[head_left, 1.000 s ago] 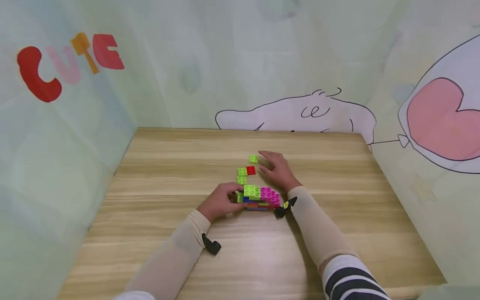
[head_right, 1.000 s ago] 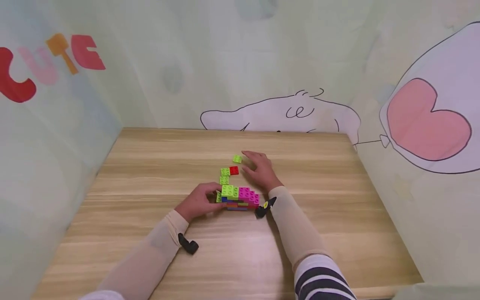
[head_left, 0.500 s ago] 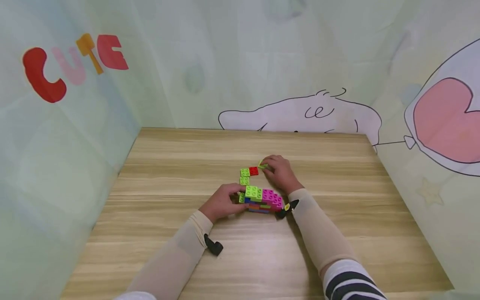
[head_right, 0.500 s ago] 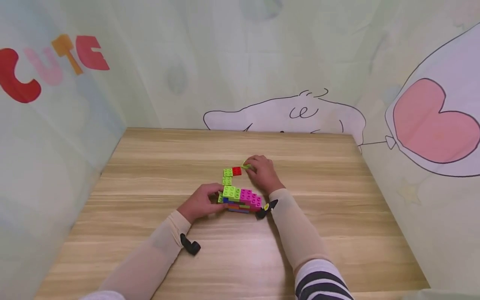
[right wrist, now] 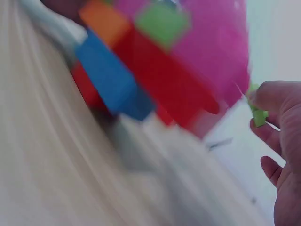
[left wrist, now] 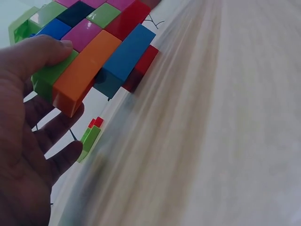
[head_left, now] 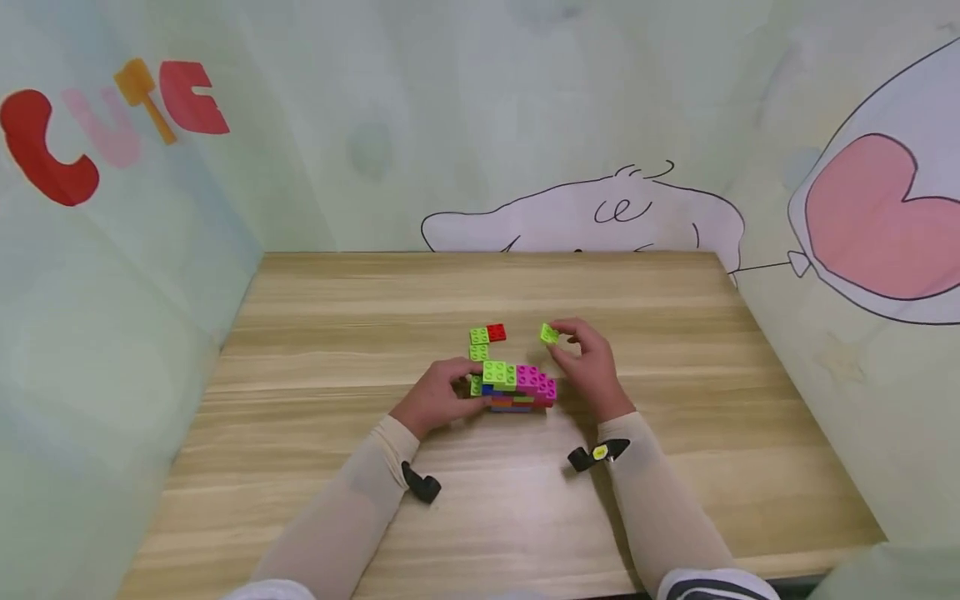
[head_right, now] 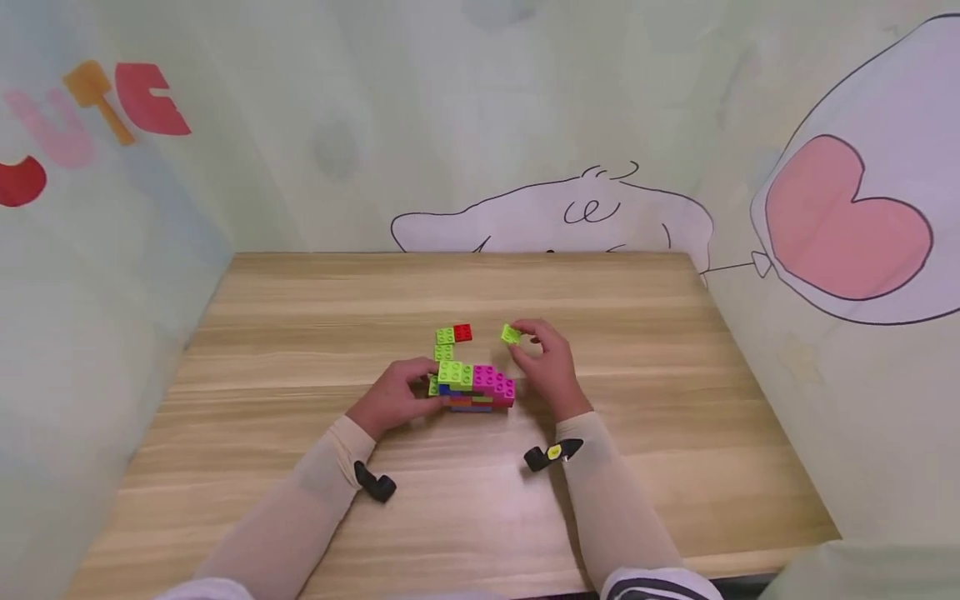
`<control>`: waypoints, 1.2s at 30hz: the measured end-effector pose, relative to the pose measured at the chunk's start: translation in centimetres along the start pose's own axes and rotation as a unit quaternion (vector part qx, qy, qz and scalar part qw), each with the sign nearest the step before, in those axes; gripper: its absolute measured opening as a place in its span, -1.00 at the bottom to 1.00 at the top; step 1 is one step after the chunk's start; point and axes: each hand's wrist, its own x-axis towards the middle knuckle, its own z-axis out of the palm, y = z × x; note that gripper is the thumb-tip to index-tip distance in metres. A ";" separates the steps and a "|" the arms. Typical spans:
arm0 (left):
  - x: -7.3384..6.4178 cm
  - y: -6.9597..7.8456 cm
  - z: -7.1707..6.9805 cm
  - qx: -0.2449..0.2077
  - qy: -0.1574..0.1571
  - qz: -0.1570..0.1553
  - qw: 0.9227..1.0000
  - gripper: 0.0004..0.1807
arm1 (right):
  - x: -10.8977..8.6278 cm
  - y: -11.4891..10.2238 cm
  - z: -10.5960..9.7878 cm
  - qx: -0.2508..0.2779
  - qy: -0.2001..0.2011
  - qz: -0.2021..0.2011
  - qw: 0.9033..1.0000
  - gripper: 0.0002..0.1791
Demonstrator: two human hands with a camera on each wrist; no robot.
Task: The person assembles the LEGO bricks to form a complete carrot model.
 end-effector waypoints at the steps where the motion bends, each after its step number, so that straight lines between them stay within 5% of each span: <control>1: 0.0 0.0 0.0 -0.001 0.003 0.001 1.000 -0.53 | -0.3 -0.7 -0.1 0.011 0.009 -0.017 1.000 -0.66; 5: 0.1 0.0 0.0 -0.004 0.006 0.008 1.000 -0.55 | -1.8 -3.7 0.1 0.036 0.006 -0.089 0.995 -0.66; 10: 0.2 0.0 0.0 0.004 0.008 0.013 1.000 -0.55 | -2.7 -6.0 0.9 0.004 -0.061 -0.149 0.987 -0.70; 36: 0.1 -0.1 -0.1 0.007 0.013 0.012 1.000 -0.52 | -2.5 -7.4 0.1 -0.045 -0.137 -0.136 0.980 -0.82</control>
